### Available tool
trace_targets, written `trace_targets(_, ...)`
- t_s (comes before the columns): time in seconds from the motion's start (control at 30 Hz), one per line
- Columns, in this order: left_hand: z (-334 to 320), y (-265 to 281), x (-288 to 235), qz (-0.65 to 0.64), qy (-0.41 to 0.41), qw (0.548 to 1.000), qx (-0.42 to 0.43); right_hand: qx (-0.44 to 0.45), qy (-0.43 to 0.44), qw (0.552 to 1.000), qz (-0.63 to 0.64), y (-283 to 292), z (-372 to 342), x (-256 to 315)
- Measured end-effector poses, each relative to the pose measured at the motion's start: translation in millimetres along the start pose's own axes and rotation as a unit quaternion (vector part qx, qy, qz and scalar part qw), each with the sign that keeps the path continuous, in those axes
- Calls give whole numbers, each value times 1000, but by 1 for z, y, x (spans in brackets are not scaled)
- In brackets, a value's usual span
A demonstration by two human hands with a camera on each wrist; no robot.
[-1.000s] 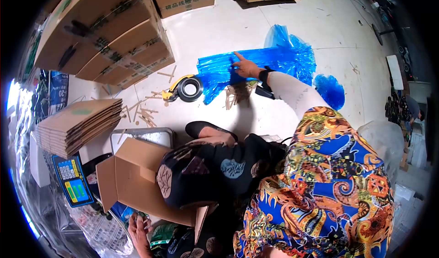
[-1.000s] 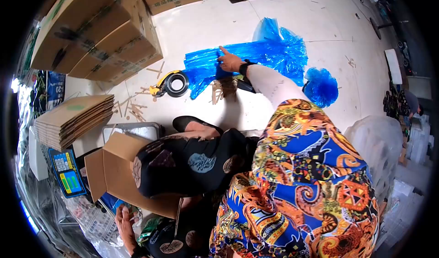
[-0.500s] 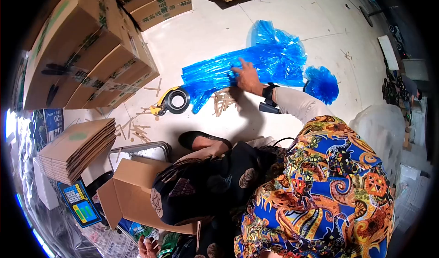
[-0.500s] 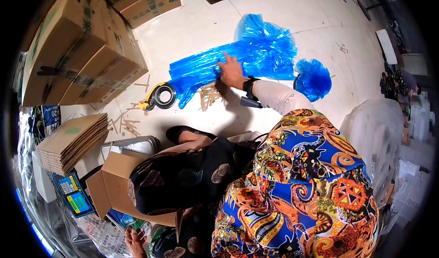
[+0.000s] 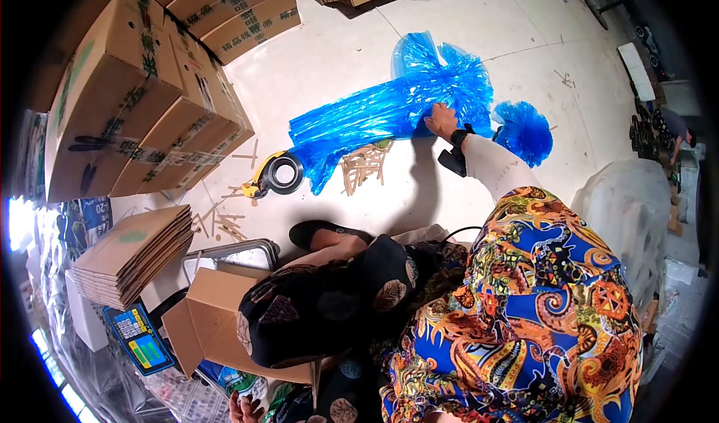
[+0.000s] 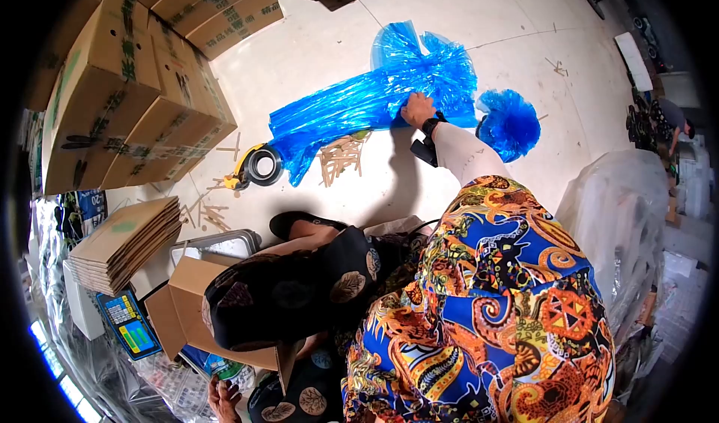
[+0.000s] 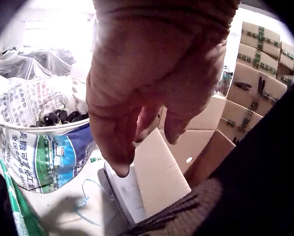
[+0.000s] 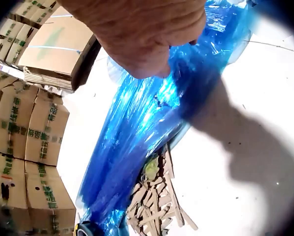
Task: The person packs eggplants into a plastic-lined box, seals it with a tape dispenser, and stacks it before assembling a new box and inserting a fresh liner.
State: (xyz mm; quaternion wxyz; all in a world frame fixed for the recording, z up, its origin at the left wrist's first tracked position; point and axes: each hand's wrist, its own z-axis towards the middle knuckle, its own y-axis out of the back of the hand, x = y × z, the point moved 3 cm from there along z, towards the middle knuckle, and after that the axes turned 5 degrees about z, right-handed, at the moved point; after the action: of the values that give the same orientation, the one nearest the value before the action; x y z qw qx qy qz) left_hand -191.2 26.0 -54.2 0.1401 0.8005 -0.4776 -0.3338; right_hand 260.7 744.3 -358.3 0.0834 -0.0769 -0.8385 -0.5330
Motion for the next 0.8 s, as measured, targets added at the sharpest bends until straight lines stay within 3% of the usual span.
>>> trace_targets(0.1, -16, -6, -17, -9, 3, 1000, -12, -37, 35, 998, -22, 15, -21, 15)
trace_targets(0.2, -13, -3, -9, -19, -9, 1000, -12, 12, 33, 998, -50, 7, -26, 19)
trace_targets(0.37, -40, -13, -24, 1, -14, 999, -32, 21, 27, 998, -59, -9, -7, -3)
trace_targets(0.47, -37, -13, -22, 15, -14, 999, -33, -105, 70, 992, -8, -1, -18, 6)
trace_targets(0.57, -39, -8, -24, 15, -28, 996, -88, -207, 125, 968, 67, 2, -14, 23)
trace_targets(0.6, -49, -14, -51, 40, -40, 991, -120, -183, 201, 958, 96, 12, -27, 41)
trace_targets(0.63, -59, -10, -67, 95, -99, 979, -150, -215, 283, 917, 181, 18, -58, 63)
trace_targets(0.67, -61, -8, -78, 60, -157, 969, -182, -172, 290, 910, 242, 14, -85, 87)
trace_targets(0.7, -69, -10, -95, 25, -213, 953, -213, -110, 357, 875, 306, 31, -124, 117)
trace_targets(0.77, -114, -50, -167, -41, -284, 928, -240, 38, 327, 874, 358, 76, -210, 183)
trace_targets(0.8, -123, -68, -186, -41, -314, 924, -217, -25, 440, 829, 343, 89, -244, 203)
